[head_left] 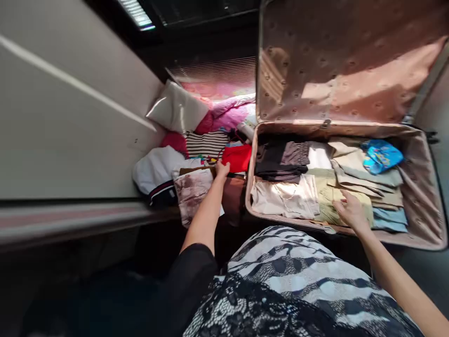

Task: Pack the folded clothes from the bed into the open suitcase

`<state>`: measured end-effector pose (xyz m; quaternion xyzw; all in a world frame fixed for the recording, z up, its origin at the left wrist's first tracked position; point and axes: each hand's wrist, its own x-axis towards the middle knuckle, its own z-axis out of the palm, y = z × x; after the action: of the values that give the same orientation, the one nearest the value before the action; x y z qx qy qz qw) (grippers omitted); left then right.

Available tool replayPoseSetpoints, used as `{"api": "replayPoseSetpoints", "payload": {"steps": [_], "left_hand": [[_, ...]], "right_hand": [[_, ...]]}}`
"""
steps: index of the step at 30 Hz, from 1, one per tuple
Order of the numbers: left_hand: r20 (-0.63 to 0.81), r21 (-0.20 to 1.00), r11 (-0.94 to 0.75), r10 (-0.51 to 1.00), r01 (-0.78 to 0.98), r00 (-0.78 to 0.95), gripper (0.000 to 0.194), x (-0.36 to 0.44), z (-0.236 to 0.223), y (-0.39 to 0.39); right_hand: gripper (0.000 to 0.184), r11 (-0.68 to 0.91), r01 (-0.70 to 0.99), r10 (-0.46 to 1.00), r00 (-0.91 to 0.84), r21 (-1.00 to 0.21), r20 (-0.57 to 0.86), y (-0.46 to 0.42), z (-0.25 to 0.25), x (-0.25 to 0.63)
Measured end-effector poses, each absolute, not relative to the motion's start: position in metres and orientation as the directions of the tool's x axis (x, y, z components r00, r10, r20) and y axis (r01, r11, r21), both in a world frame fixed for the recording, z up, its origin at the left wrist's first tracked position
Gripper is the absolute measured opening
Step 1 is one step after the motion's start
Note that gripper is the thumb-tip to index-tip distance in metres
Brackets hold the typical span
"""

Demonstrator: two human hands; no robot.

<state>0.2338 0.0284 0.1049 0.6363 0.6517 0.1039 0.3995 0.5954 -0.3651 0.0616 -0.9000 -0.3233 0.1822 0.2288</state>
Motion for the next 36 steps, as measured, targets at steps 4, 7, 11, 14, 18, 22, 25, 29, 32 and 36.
{"api": "replayPoseSetpoints", "payload": {"steps": [4,7,11,14,18,22,25,29,32,36], "left_hand": [[-0.355,0.567,0.218,0.935,0.794,-0.003,0.05,0.24,0.069,0.038],[-0.37,0.447,0.104,0.926,0.889,0.077,0.069,0.254,0.041,0.039],[-0.453,0.308,0.183,0.891,0.934,-0.026,0.086,0.26,0.018,0.052],[-0.506,0.284,0.209,0.862,0.936,-0.039,0.102,0.252,0.008,0.068],[-0.521,0.241,0.206,0.852,0.948,-0.053,0.099,0.245,0.003,0.079],[-0.453,0.25,0.002,0.884,0.968,0.115,0.087,0.253,0.011,0.076],[-0.412,0.288,-0.364,0.788,0.886,0.458,0.07,0.258,0.014,0.065],[-0.451,0.247,-0.508,0.693,0.825,0.562,0.061,0.256,0.008,0.053],[-0.425,0.252,-0.491,0.718,0.834,0.551,0.066,0.253,0.001,0.053],[-0.436,0.307,-0.471,0.703,0.827,0.562,0.06,0.254,0.001,0.063]], "right_hand": [[0.066,-0.658,0.528,0.723,0.643,-0.537,-0.253,-0.375,0.035,0.579],[0.069,-0.658,0.54,0.727,0.636,-0.525,-0.259,-0.372,0.042,0.575],[0.07,-0.68,0.534,0.712,0.644,-0.503,-0.279,-0.366,0.058,0.573],[0.07,-0.696,0.528,0.702,0.643,-0.487,-0.306,-0.363,0.062,0.566],[0.07,-0.694,0.495,0.707,0.606,-0.523,-0.366,-0.356,0.064,0.547],[0.063,-0.645,0.532,0.753,0.565,-0.548,-0.338,-0.348,0.066,0.532],[0.062,-0.635,0.544,0.762,0.558,-0.548,-0.329,-0.341,0.066,0.527],[0.062,-0.626,0.56,0.77,0.555,-0.544,-0.315,-0.333,0.067,0.521],[0.062,-0.625,0.557,0.772,0.543,-0.547,-0.331,-0.327,0.068,0.516],[0.065,-0.646,0.543,0.758,0.535,-0.536,-0.373,-0.321,0.07,0.511]]}}
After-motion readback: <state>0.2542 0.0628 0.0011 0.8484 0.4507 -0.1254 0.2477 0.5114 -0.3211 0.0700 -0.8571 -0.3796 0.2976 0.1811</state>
